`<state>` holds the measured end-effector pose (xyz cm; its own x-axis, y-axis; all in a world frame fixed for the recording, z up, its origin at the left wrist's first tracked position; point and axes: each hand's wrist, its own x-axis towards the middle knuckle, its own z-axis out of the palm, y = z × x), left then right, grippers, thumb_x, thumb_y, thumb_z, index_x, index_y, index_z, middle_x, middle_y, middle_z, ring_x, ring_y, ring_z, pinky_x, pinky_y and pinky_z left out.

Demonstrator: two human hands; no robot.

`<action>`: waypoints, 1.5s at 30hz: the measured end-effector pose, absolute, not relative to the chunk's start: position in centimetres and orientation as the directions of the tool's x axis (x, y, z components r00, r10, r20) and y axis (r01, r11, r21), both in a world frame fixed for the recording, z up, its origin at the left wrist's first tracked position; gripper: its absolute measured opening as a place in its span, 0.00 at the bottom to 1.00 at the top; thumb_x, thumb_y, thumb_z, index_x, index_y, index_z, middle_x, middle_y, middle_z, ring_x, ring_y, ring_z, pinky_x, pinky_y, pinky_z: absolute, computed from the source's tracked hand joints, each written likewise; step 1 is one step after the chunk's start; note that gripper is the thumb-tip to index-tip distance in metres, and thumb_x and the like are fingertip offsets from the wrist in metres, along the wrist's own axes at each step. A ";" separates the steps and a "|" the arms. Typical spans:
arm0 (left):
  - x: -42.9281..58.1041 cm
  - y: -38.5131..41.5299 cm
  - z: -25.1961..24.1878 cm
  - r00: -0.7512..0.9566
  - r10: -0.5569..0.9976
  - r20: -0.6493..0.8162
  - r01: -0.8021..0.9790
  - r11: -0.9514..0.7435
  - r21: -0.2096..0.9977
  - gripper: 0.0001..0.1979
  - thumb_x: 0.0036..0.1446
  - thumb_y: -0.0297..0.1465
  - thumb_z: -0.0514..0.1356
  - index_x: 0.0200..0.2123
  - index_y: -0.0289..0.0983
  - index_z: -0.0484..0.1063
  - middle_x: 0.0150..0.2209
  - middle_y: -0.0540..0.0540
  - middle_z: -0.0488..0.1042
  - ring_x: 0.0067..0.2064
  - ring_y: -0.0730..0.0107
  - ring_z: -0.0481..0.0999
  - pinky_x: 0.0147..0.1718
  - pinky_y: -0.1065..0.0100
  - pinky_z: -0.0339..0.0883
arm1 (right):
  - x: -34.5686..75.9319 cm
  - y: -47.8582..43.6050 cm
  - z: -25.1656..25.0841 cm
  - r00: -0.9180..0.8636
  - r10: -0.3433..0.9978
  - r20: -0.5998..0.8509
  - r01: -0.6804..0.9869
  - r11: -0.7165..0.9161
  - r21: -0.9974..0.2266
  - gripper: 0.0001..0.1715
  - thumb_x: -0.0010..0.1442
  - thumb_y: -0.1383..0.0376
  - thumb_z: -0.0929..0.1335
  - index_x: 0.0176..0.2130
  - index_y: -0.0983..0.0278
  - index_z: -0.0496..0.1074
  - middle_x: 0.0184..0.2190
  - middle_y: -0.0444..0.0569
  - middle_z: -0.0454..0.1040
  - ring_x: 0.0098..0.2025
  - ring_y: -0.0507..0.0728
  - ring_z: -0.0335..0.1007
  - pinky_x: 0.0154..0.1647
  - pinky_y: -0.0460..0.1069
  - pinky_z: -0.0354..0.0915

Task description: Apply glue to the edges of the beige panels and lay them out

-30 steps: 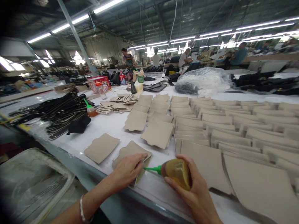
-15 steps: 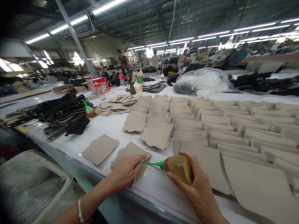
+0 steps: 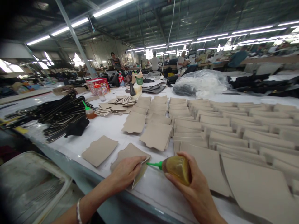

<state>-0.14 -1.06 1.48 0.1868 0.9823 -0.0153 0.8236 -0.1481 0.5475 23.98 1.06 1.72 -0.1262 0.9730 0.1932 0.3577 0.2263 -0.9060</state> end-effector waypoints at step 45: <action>0.3 -1.4 2.3 0.128 0.991 -0.030 0.833 -0.091 0.545 0.22 0.58 0.26 0.48 0.53 0.37 0.71 0.51 0.42 0.76 0.52 0.53 0.75 0.53 0.54 0.66 | 23.5 -3.2 1.5 -0.148 0.970 -0.193 0.170 -0.167 -0.971 0.39 0.49 0.44 0.72 0.53 0.57 0.60 0.38 0.43 0.76 0.39 0.60 0.73 0.41 0.47 0.65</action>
<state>0.32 -1.44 2.33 0.1282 0.9913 -0.0301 0.8333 -0.0912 0.5453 23.47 -3.20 1.55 -0.1478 0.9700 -0.1928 0.1696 -0.1672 -0.9712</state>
